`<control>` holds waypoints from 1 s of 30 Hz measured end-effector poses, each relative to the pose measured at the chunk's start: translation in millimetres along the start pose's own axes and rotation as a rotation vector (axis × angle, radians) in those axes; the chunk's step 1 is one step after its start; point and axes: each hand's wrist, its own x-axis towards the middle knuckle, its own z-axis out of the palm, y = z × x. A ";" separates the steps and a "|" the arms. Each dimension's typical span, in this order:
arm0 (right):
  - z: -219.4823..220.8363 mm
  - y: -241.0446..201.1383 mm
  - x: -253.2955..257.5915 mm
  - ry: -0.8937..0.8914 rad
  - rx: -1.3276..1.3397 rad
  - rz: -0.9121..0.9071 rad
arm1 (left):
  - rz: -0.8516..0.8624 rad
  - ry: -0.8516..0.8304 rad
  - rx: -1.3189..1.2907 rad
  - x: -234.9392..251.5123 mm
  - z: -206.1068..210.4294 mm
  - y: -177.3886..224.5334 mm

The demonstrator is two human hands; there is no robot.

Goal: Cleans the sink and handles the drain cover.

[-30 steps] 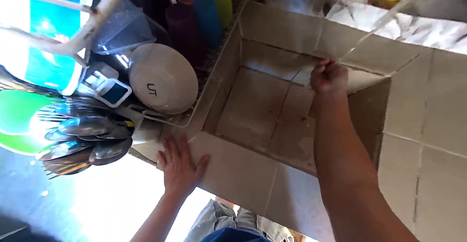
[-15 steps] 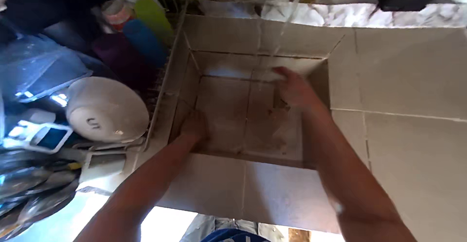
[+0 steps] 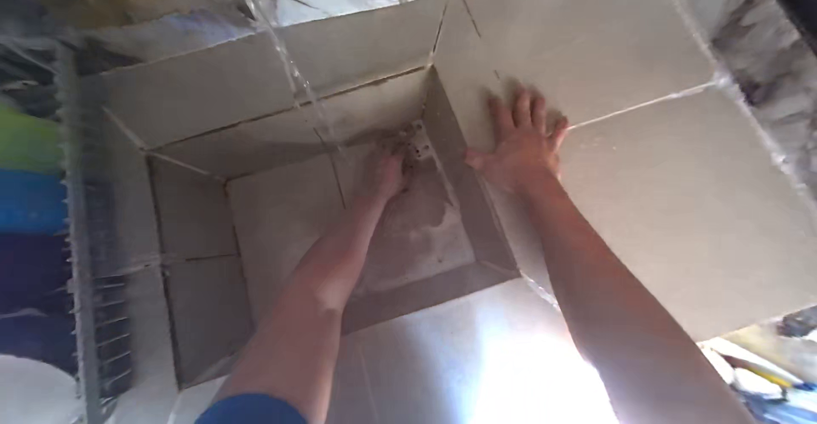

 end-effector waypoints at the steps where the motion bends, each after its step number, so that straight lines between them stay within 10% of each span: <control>1: 0.1 0.3 0.8 -0.002 -0.003 0.002 | 0.043 -0.070 0.038 7.4 -10.5 2.7; 8: -1.8 -0.4 -1.2 0.011 0.019 -0.005 | 0.070 -0.252 0.330 29.1 -31.1 49.7; 13: -0.8 0.3 0.9 0.004 0.015 0.004 | 0.109 -0.065 0.284 22.8 -25.4 34.1; 21: -0.7 0.6 1.2 0.018 0.022 -0.024 | -0.127 0.006 -0.153 -3.8 -89.1 3.9; 25: 11.2 -22.6 -2.9 0.162 0.106 -0.328 | -0.093 -0.008 -0.446 -25.4 -110.0 7.8; 30: 14.8 -71.5 5.1 -0.093 0.145 -0.460 | -0.063 0.050 -0.631 -79.4 -124.7 0.4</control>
